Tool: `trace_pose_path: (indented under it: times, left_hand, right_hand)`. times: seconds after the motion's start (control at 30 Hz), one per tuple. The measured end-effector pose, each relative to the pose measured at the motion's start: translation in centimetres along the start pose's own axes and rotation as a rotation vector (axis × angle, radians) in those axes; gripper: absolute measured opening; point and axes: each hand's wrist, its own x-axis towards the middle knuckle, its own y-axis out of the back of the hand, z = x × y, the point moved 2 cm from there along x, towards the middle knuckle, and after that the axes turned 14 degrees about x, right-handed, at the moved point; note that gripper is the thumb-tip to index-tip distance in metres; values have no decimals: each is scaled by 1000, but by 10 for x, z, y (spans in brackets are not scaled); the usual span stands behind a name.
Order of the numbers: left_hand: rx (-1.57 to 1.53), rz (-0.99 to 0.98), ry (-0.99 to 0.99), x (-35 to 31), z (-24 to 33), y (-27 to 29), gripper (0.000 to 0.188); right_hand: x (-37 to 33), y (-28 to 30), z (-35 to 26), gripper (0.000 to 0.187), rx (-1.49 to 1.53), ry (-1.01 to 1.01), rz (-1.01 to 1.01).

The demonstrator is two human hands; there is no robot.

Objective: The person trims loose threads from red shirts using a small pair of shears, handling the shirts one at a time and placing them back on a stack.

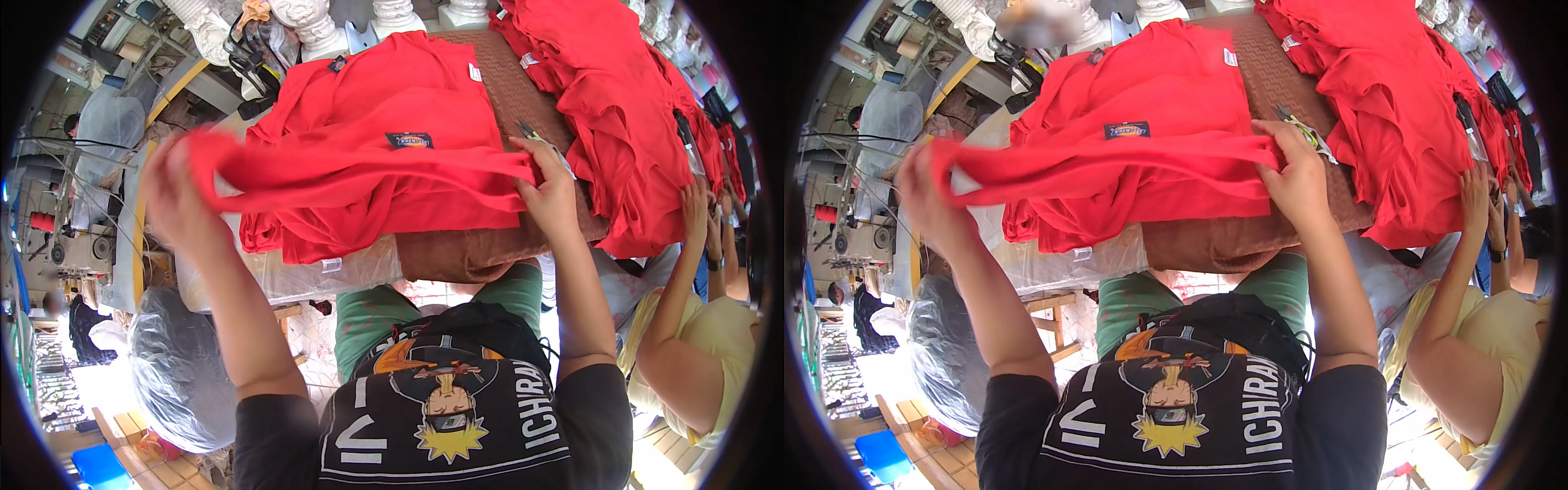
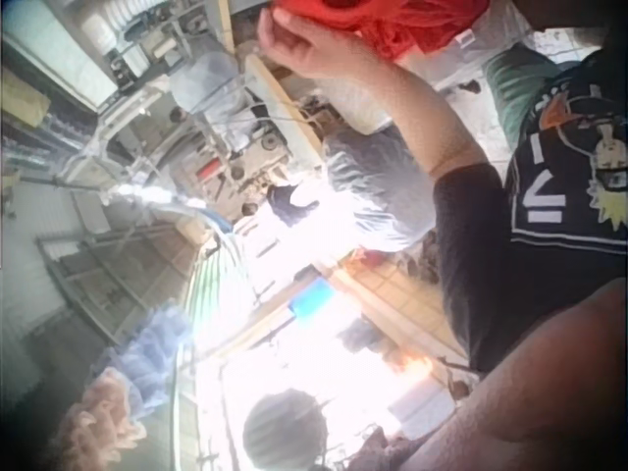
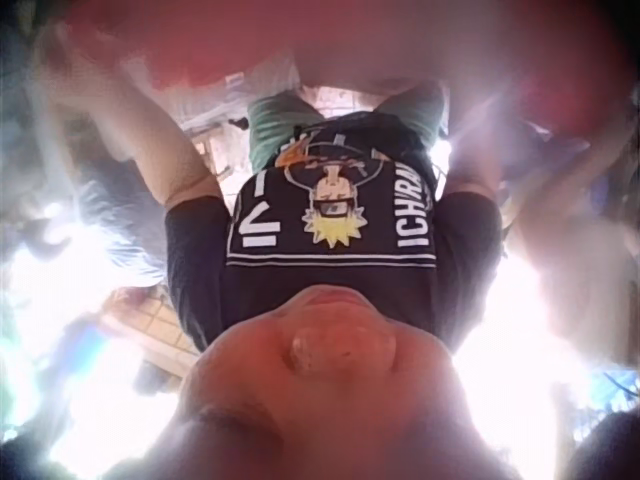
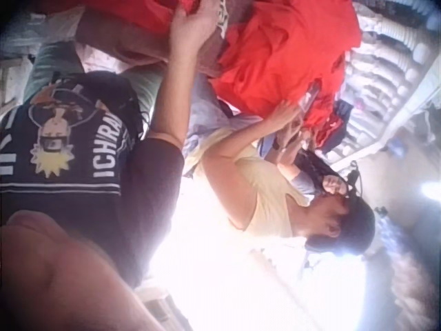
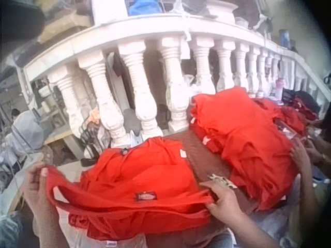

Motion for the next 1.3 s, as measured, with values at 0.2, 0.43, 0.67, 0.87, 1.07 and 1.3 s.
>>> trace_pose_path:
  times: [0.2, 0.43, 0.67, 0.87, 1.07, 1.3]
  left_hand:
    - [-115, -1100, -926, 4, 101, 65, 38]
    - [-1082, -1429, -1385, -35, 181, 101, 25]
    - [-1243, -1570, -1226, -32, 194, 73, 14]
    - [-424, -1696, -629, -146, 109, -41, 14]
    - [56, -1006, -854, -174, 37, -52, 28]
    - [582, -472, -54, -65, -38, -74, 63]
  right_hand:
    - [-9, 9, 25, 47, 439, -223, 42]
    - [-3, 38, 50, 32, 446, -360, 245]
    - [-10, 38, 53, 30, 373, -351, 147]
    - [-15, 32, 42, 34, 177, -431, -118]
    - [-13, 40, 38, 38, 157, -435, -288]
    - [-7, 40, 20, 33, 37, -474, -418]
